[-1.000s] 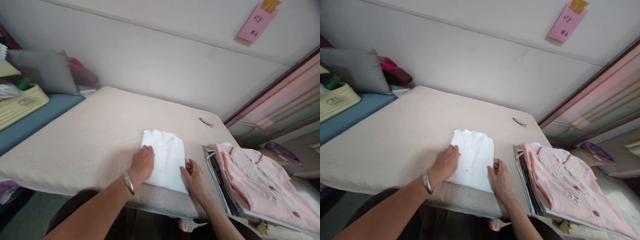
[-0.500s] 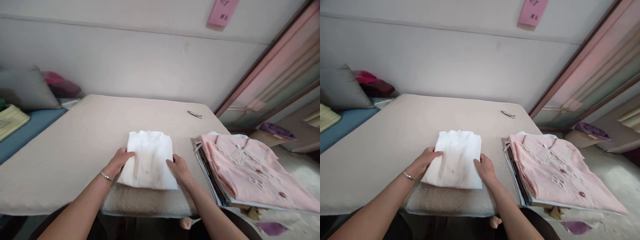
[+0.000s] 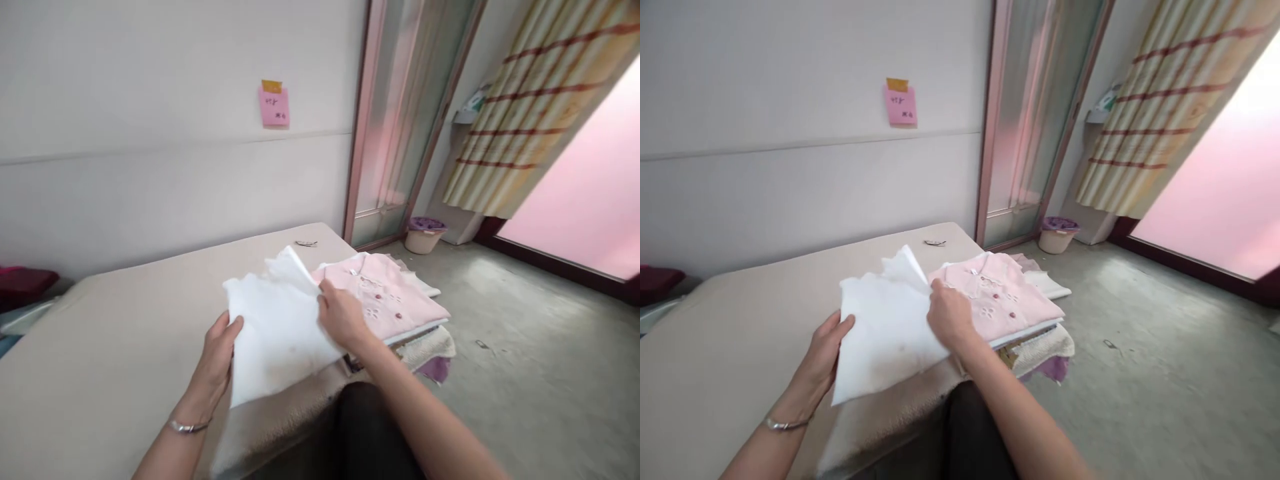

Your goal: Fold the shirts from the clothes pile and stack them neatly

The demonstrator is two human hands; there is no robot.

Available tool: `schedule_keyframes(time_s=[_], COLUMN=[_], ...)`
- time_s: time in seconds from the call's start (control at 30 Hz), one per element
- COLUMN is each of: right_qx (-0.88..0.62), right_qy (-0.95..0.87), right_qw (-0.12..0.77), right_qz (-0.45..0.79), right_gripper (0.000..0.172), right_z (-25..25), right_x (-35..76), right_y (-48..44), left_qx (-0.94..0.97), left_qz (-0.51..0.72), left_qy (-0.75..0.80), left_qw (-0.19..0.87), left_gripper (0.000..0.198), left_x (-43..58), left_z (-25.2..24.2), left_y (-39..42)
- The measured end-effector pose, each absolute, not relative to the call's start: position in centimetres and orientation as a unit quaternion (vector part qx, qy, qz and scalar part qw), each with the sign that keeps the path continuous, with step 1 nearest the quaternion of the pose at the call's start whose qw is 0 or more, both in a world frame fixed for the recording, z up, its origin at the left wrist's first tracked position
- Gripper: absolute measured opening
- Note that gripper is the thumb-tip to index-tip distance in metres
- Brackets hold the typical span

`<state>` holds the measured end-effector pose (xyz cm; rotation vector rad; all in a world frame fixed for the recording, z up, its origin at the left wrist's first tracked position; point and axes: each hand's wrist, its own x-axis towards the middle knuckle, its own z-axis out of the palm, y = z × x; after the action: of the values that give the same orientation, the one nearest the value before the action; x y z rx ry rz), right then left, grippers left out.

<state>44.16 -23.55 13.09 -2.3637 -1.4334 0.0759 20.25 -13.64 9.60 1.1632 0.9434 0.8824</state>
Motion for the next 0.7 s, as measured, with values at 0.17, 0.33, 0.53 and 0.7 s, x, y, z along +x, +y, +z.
schedule_keyframes(time_s=[0.17,0.33,0.53,0.7], right_qx=[-0.887,-0.919,-0.927,-0.929], right_qy=[-0.422,-0.362,-0.339,-0.334], right_qw=[0.177,0.156,0.158,0.158], right_qz=[-0.054,-0.012,0.032,0.019], right_gripper=[0.027,0.029,0.028,0.028], right_z=[17.6,14.2,8.4,8.5], right_x=[56.6,64.4,66.6,67.4], right_y=[-27.9,-29.8,-29.7,-29.7], left_qx=[0.574,0.622,0.667,0.709], left_qz=[0.397,0.37,0.328,0.327], left_qy=[0.291,0.325,0.414,0.405], left_qw=[0.654,0.609,0.526,0.475], left_gripper=[0.062,0.042,0.025,0.025], left_x=[33.2,41.9,43.2,43.7], left_z=[13.5,9.8,5.2,5.1], left_y=[-16.2,-17.6,-17.7,-17.8])
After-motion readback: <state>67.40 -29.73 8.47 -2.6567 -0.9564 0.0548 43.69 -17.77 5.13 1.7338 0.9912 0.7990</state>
